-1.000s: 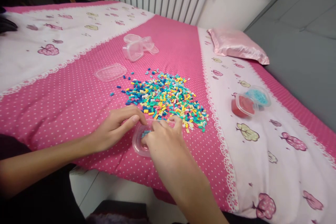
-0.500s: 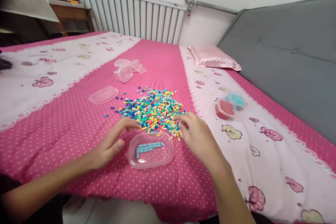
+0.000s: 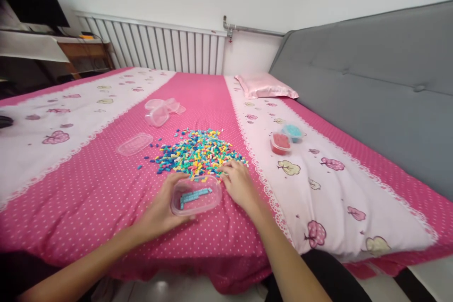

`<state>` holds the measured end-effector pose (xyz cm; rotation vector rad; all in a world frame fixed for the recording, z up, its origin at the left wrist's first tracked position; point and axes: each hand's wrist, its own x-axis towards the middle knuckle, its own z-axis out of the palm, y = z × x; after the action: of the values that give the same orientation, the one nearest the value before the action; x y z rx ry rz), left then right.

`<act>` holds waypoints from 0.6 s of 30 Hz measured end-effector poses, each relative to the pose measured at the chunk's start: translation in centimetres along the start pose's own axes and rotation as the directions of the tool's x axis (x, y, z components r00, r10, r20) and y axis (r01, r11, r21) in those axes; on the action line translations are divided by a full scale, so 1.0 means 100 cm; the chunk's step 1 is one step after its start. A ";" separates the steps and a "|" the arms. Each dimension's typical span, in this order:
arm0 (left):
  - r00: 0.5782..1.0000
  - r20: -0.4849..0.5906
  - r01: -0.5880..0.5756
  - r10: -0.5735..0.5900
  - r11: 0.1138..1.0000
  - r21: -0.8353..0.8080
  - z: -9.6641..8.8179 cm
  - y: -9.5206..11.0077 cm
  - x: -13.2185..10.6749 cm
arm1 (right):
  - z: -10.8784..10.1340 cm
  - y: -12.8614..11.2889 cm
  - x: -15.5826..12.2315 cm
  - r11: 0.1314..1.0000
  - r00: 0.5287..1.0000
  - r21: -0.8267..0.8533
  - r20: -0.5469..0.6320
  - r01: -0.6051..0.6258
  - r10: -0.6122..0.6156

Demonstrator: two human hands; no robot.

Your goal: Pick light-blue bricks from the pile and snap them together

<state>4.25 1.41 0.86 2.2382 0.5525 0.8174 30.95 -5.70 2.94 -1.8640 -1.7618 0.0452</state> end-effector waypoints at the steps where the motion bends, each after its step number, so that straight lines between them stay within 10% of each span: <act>1: 1.000 -0.006 0.005 -0.005 1.000 -0.008 0.001 -0.001 -0.001 | 0.004 -0.006 -0.001 1.000 1.000 -0.016 -0.001 0.009 -0.009; 18: 0.995 -0.070 0.061 -0.068 0.993 -0.099 0.006 -0.019 -0.029 | 0.065 -0.012 -0.013 0.981 0.972 -0.194 -0.232 -0.021 -0.025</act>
<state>2.24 0.74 -1.98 2.0984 0.6042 0.8770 27.10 -4.49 -2.45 -1.9148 -1.6533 -0.3460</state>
